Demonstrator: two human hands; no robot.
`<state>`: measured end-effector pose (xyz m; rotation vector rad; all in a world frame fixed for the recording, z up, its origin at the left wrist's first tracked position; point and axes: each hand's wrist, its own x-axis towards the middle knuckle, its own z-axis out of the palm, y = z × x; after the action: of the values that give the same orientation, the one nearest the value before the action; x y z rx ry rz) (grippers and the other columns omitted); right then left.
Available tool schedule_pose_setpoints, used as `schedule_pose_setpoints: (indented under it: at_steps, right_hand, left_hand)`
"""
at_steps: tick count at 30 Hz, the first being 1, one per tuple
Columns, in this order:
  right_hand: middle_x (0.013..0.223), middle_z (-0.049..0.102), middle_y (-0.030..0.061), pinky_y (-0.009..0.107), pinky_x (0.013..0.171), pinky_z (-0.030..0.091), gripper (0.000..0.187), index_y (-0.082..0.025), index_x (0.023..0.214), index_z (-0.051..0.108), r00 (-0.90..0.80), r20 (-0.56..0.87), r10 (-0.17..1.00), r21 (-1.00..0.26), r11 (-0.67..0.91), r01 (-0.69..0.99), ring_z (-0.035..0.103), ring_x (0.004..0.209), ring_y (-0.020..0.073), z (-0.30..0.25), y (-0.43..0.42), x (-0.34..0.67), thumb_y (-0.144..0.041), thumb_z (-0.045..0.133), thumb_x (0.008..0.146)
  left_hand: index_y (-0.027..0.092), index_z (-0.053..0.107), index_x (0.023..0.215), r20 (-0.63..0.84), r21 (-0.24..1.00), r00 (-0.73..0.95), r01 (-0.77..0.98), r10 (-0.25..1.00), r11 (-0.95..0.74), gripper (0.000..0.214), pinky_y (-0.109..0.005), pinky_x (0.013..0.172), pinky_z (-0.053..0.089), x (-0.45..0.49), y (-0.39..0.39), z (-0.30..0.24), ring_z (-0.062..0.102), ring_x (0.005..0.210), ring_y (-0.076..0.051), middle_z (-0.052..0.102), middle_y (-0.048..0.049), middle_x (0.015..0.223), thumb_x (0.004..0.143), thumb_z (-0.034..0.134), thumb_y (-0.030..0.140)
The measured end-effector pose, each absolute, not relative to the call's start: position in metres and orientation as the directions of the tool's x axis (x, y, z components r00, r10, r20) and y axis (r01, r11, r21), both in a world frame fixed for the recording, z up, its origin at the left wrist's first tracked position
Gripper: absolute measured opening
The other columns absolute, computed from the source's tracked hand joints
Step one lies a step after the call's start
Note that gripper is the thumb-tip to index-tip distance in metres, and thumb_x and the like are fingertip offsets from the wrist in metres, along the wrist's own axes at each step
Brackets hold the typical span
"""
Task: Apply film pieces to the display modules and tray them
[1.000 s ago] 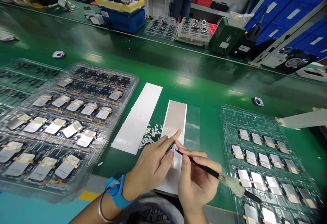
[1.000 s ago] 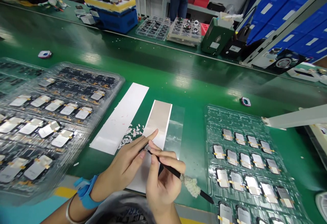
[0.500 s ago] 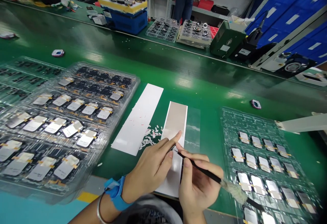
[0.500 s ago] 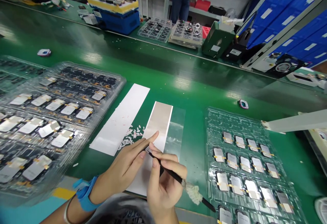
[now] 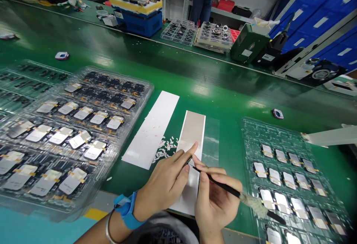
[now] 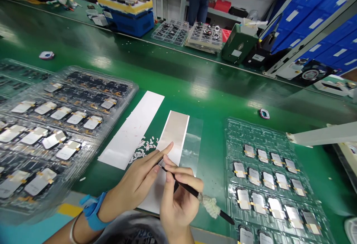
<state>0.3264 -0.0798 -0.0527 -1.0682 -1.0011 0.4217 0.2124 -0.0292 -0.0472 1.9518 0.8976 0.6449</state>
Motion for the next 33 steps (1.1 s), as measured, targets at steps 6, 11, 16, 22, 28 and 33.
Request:
schedule_pose_setpoints:
  at_steps: [6, 11, 16, 22, 28, 33]
  right_hand:
    - [0.09, 0.068, 0.0019, 0.043, 0.081, 0.066, 0.025, -0.023, 0.102, 0.051, 0.52, 0.486, 0.703, -0.867, 0.462, 0.186, 0.073, 0.089, 0.018, -0.0537, -0.0791, 0.3263, -0.001, 0.057, 0.091]
    - [0.091, 0.068, 0.0022, 0.041, 0.08, 0.067, 0.027, -0.021, 0.102, 0.051, 0.501, 0.525, 0.688, -0.845, 0.488, 0.216, 0.073, 0.088, 0.0175, -0.0537, -0.0784, 0.3268, 0.002, 0.056, 0.089]
    - [0.093, 0.068, 0.0032, 0.041, 0.081, 0.067, 0.029, -0.02, 0.104, 0.051, 0.499, 0.532, 0.685, -0.84, 0.503, 0.204, 0.073, 0.09, 0.0179, -0.054, -0.0788, 0.3268, 0.005, 0.054, 0.089]
    - [0.095, 0.068, 0.0037, 0.039, 0.085, 0.066, 0.032, -0.019, 0.104, 0.051, 0.484, 0.548, 0.683, -0.828, 0.525, 0.197, 0.073, 0.094, 0.0176, -0.0556, -0.0784, 0.3275, 0.008, 0.052, 0.087]
    - [0.095, 0.069, 0.0036, 0.038, 0.09, 0.064, 0.033, -0.019, 0.104, 0.051, 0.446, 0.553, 0.703, -0.829, 0.52, 0.206, 0.072, 0.098, 0.0175, -0.0526, -0.0785, 0.3274, 0.009, 0.052, 0.087]
    - [0.094, 0.069, 0.0039, 0.039, 0.087, 0.065, 0.031, -0.019, 0.103, 0.051, 0.471, 0.552, 0.688, -0.829, 0.512, 0.225, 0.072, 0.095, 0.0176, -0.0524, -0.0783, 0.3267, 0.007, 0.053, 0.087]
  left_hand:
    - [0.025, 0.025, 0.157, 0.089, 0.865, 0.605, 0.347, 0.792, -0.362, 0.054, -0.036, 0.072, 0.05, 0.2124, -0.0297, -0.0466, 0.061, 0.083, -0.023, 0.062, -0.0084, 0.103, 0.103, 0.026, 0.025]
    - [0.026, 0.026, 0.157, 0.077, 0.864, 0.601, 0.357, 0.796, -0.353, 0.054, -0.035, 0.071, 0.048, 0.2119, -0.0299, -0.047, 0.061, 0.082, -0.023, 0.062, -0.0084, 0.105, 0.103, 0.027, 0.024]
    - [0.028, 0.026, 0.157, 0.084, 0.866, 0.601, 0.351, 0.795, -0.357, 0.054, -0.035, 0.071, 0.048, 0.212, -0.0288, -0.0469, 0.061, 0.083, -0.023, 0.062, -0.0082, 0.105, 0.103, 0.027, 0.024]
    - [0.03, 0.024, 0.157, 0.07, 0.88, 0.612, 0.334, 0.788, -0.338, 0.055, -0.036, 0.073, 0.049, 0.2111, -0.029, -0.0465, 0.061, 0.083, -0.023, 0.062, -0.0074, 0.106, 0.103, 0.028, 0.023]
    - [0.028, 0.022, 0.158, 0.061, 0.886, 0.62, 0.328, 0.782, -0.328, 0.056, -0.039, 0.075, 0.05, 0.2105, -0.0282, -0.0466, 0.061, 0.086, -0.024, 0.062, -0.0089, 0.108, 0.102, 0.027, 0.025]
    - [0.029, 0.023, 0.157, 0.072, 0.885, 0.621, 0.321, 0.78, -0.337, 0.056, -0.038, 0.076, 0.05, 0.2107, -0.0296, -0.0469, 0.062, 0.087, -0.024, 0.062, -0.0083, 0.109, 0.102, 0.028, 0.023]
